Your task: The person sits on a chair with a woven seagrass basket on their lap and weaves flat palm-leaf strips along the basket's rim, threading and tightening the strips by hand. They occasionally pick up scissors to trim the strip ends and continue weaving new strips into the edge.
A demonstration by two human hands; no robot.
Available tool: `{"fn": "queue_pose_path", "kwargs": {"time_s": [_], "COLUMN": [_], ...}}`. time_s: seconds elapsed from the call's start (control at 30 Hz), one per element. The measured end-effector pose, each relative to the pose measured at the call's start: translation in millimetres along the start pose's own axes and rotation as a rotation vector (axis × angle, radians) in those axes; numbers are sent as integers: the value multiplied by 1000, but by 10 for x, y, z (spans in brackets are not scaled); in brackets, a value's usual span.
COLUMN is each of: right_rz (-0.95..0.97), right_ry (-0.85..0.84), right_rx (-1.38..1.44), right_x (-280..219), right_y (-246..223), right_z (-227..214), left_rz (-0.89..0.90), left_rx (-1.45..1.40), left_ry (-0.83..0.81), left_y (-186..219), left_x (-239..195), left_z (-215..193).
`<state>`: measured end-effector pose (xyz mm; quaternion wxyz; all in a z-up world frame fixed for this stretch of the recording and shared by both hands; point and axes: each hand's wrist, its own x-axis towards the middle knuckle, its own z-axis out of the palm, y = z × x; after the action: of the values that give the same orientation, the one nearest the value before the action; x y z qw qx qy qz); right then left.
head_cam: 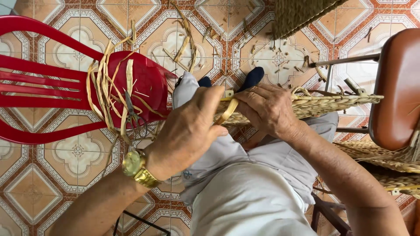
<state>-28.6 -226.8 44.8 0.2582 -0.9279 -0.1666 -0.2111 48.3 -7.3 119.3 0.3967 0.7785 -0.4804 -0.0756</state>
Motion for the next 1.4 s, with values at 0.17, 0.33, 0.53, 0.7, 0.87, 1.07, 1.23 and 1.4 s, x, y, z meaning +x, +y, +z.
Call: {"fn": "queue_pose_path", "kwargs": {"time_s": [0.17,0.33,0.53,0.7,0.87,1.07,1.23,1.4], "right_rz": [5,81,165,219,170,1,-30,-14], "right_ry": [7,28,21,13,49,82,100,84], "right_rx": [22,125,255,281,251,150,114,103], "right_x": [29,-21,-22,-63,-80,-80,-64,-21], "right_y": [-11,-4,30,50,80,105,102,-12], "right_z": [20,16,9,64,69,113,126,77], "left_rz": [184,169,-74,264,352,73,-23,172], "left_rx": [457,335,150,705,776,504,321,655], "left_ry": [-107,-74,-180,-141,-180,-283,-341,-550], "left_y": [-40,10,-25,-51,-128,-73,95,-33], "left_x": [92,112,189,208,216,194,110,3], "left_z": [106,46,33,351,426,-7,-488,-972]}}
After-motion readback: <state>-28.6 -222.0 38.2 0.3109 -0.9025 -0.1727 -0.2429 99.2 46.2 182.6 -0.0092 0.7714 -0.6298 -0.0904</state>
